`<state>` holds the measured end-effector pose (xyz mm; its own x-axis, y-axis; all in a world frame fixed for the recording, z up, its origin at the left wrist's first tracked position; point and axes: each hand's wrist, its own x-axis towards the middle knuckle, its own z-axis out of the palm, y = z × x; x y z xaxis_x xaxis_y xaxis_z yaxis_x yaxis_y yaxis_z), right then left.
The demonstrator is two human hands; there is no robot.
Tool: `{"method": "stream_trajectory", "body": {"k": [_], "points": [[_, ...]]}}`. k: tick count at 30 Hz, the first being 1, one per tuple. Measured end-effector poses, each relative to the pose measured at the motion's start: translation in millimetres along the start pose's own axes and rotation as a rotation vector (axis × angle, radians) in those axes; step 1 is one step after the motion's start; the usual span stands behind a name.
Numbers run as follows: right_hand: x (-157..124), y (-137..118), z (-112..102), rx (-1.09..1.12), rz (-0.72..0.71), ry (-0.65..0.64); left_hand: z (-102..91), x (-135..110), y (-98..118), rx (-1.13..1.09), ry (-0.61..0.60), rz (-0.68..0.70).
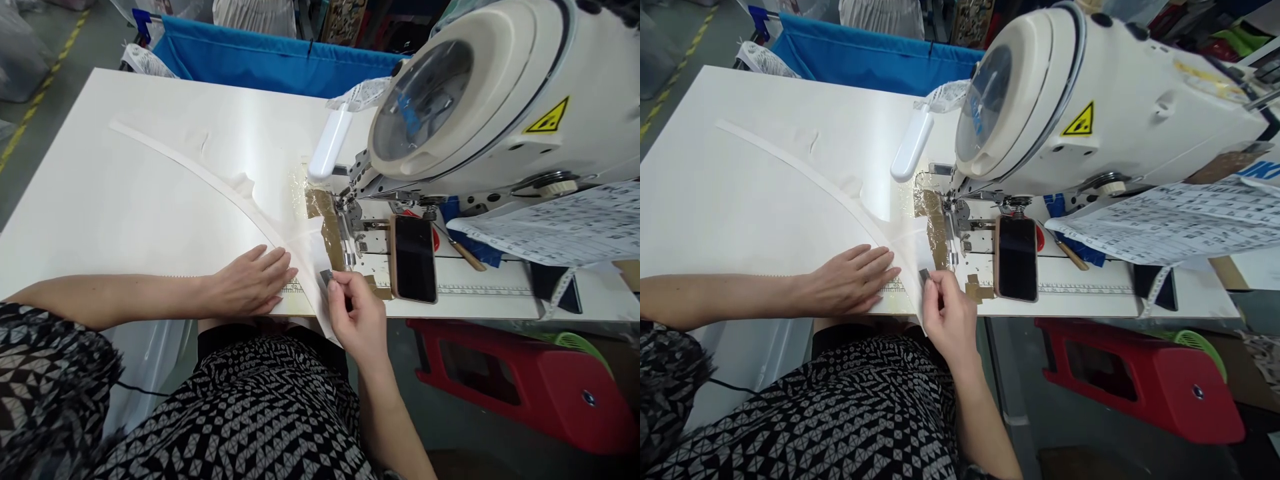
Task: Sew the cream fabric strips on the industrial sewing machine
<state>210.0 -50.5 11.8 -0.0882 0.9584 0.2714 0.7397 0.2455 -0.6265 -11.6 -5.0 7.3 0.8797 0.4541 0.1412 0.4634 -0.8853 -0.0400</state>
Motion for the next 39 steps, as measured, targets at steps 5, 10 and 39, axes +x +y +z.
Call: {"method": "stream_trajectory", "body": {"k": [5,10,39], "points": [[-2.9,-4.5,15.1,-0.087,-0.052,0.036,3.2,1.5,0.5,-0.063,0.040,0.052],[7.9,0.2,24.8,-0.204,-0.128,-0.002,2.7,0.6,1.0,-0.018,0.058,0.088],[-10.2,-1.4,12.4,-0.206,-0.085,-0.019,6.0,3.1,7.9,-0.083,0.076,0.096]]}}
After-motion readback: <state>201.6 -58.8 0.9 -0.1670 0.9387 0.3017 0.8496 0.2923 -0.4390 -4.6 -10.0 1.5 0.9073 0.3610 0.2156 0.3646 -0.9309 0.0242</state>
